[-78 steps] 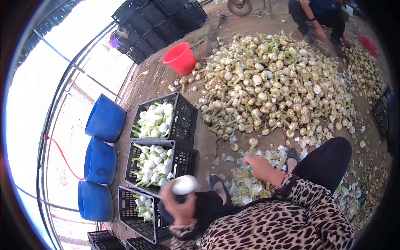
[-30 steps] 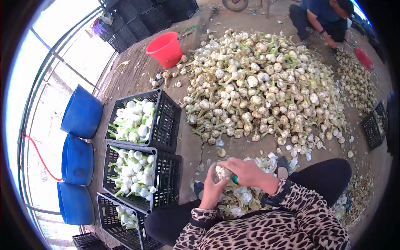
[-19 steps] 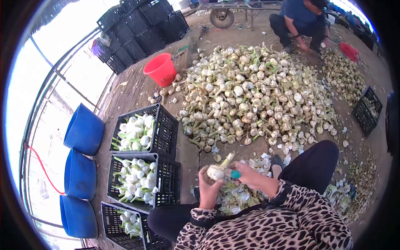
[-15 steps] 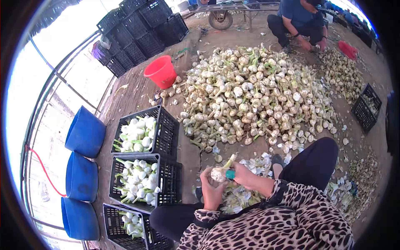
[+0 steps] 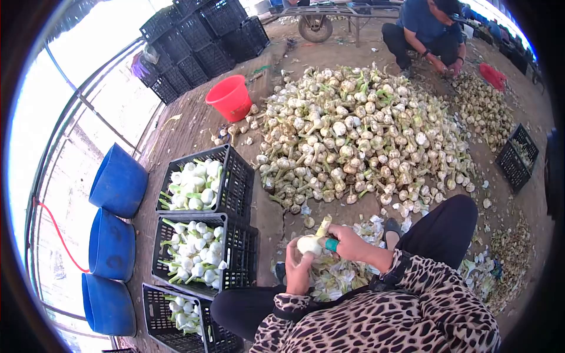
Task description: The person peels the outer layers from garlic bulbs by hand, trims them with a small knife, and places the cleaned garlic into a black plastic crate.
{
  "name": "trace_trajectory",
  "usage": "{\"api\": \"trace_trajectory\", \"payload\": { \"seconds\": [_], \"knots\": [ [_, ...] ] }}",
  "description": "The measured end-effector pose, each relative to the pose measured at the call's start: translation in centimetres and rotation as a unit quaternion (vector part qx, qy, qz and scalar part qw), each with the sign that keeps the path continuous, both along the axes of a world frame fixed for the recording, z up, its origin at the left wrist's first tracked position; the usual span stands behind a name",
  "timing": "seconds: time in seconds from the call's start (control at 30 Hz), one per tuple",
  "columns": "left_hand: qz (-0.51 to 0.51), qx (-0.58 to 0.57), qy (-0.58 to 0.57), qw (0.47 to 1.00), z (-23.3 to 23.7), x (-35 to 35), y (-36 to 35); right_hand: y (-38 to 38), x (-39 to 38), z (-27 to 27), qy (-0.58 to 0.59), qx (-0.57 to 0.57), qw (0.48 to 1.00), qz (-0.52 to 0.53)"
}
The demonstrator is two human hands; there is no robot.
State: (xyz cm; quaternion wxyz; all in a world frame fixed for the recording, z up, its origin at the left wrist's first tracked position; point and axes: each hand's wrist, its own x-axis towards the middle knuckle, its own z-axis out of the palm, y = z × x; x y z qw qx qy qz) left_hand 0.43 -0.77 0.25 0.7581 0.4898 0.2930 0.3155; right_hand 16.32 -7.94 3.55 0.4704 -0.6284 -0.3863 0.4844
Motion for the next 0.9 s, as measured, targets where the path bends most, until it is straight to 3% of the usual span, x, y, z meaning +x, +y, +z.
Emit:
{"api": "trace_trajectory", "payload": {
  "seconds": [0.07, 0.2, 0.3, 0.33, 0.37, 0.47, 0.57, 0.6, 0.67, 0.7, 0.73, 0.9],
  "knots": [
    [0.006, -0.059, -0.024, 0.998, 0.1, 0.1, 0.0, -0.1, 0.1, 0.1, -0.040, 0.052, 0.998, 0.013],
    [-0.062, -0.299, -0.048, 0.951, -0.1, 0.2, 0.6, -0.2, 0.2, -1.2, -0.033, 0.100, 0.994, 0.024],
    [-0.189, -0.368, -0.142, 0.899, -1.1, 0.1, 1.7, 0.0, 0.2, -2.6, -0.022, 0.099, 0.995, 0.011],
    [-0.113, -0.349, -0.035, 0.929, -0.5, 0.3, 1.1, 0.0, 0.0, -2.4, -0.033, 0.100, 0.994, -0.008],
    [-0.078, -0.298, -0.029, 0.951, 0.2, 0.9, 0.8, 0.0, -0.1, -2.3, -0.045, 0.101, 0.993, -0.029],
    [0.007, -0.103, 0.010, 0.995, 1.6, 2.0, -0.6, 0.0, -0.1, -3.0, -0.264, 0.112, 0.958, -0.005],
    [-0.060, -0.185, -0.042, 0.980, -1.5, 0.4, 0.5, -0.1, -0.1, -1.8, -0.123, 0.157, 0.980, -0.012],
    [-0.087, -0.192, -0.053, 0.976, -1.2, 0.4, 0.7, -0.4, -0.2, -1.7, 0.039, 0.122, 0.991, -0.036],
    [-0.096, -0.244, -0.094, 0.960, -0.4, 0.5, 0.7, -0.5, 1.3, -1.7, 0.191, 0.065, 0.979, 0.013],
    [-0.100, -0.271, -0.113, 0.951, -0.1, 0.5, 0.6, -0.6, 1.8, -1.8, 0.266, 0.035, 0.963, 0.038],
    [-0.108, -0.288, -0.135, 0.942, -0.6, 0.3, 0.7, -0.8, 1.5, -1.4, 0.373, 0.050, 0.926, -0.010],
    [-0.118, -0.327, -0.177, 0.921, -0.5, 0.1, 0.9, -0.4, 1.8, -2.1, 0.560, 0.078, 0.816, -0.117]
  ]
}}
